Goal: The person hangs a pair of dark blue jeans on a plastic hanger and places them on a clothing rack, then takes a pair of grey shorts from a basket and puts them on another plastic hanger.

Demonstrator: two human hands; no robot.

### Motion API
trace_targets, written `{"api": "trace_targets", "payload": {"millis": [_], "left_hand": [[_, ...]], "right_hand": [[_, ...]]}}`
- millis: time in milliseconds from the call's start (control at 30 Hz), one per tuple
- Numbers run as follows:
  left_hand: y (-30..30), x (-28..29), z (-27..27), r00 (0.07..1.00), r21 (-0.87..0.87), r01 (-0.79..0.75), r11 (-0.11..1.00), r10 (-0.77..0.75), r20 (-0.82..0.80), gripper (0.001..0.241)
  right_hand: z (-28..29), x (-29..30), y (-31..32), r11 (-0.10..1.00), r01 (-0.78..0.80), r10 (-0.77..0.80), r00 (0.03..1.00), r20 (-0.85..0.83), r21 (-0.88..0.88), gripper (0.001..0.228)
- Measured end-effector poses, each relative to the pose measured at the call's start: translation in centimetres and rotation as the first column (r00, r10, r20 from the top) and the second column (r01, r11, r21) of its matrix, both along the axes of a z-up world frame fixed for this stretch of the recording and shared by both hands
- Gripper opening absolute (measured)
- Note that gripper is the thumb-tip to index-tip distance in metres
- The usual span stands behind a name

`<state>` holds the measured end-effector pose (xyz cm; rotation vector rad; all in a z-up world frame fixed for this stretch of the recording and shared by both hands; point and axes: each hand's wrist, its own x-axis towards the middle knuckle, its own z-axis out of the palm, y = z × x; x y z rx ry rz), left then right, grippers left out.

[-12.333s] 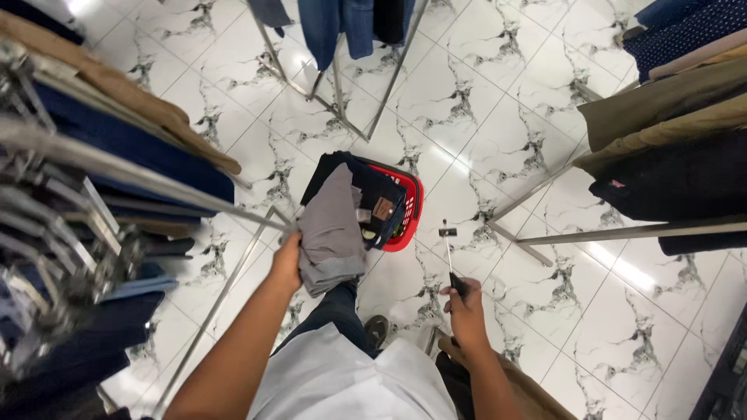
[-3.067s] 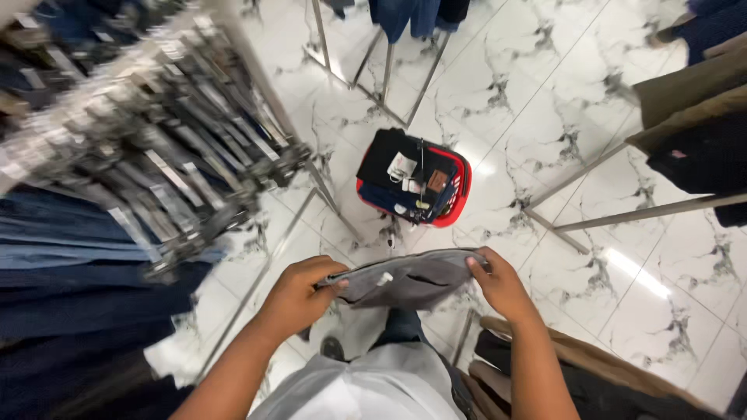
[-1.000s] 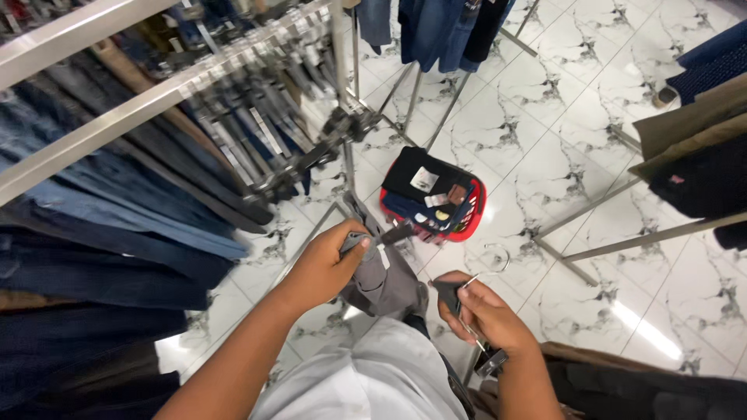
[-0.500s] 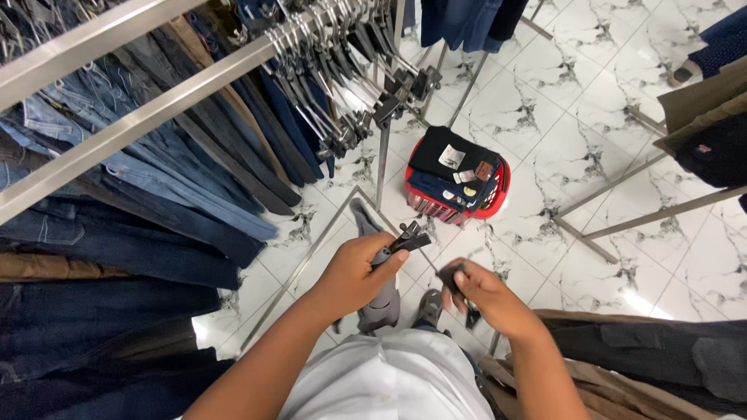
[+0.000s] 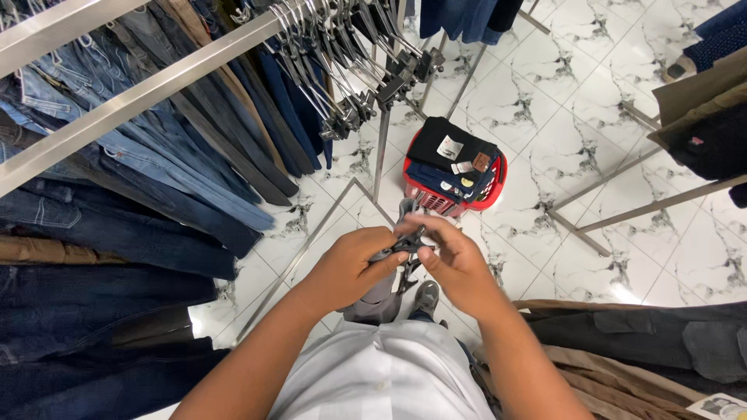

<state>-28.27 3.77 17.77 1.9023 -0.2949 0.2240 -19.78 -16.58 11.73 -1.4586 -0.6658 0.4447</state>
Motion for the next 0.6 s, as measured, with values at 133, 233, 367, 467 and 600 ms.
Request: {"api": "trace_targets", "payload": {"millis": [133,233,367,467,600], "left_hand": [[0.3,-0.4,-1.1,0.998,0.060,0.014,0.998,-0.017,0.054,0.031],[0.8,-0.9,-3.0,0.999,0.052,0.026,0.998,-0.028,0.029,0.029],[0.5,-1.2,-2.7,0.999,0.048,0.000,0.999,-0.002,0.038,0.026],[0.4,-1.4,-1.5,0.999,0.058,-0.022,0.998,0.020,0.031,0.020],[0.8,-1.8,-1.6,1.000,-0.027,-0.022,0.999,0.022,-0.015,0.022]], "right_hand": [[0.6,-0.7,1.1,0.975,-0.056,0.099,0.976,-0.196,0.215,0.053],[-1.4,-0.8,0.4,0.968,-0.012,0.067,0.976,-0.208,0.252,0.056],[1.2,-1.8,1.0,0.978,0.020,0.016,0.986,-0.169,0.210,0.049],[2.2,-2.1,1.1,0.986,0.095,-0.083,0.993,-0.089,0.134,0.049],[2.3,-2.0,0.5,0.974,0.222,-0.218,0.971,0.102,-0.033,0.035]]}}
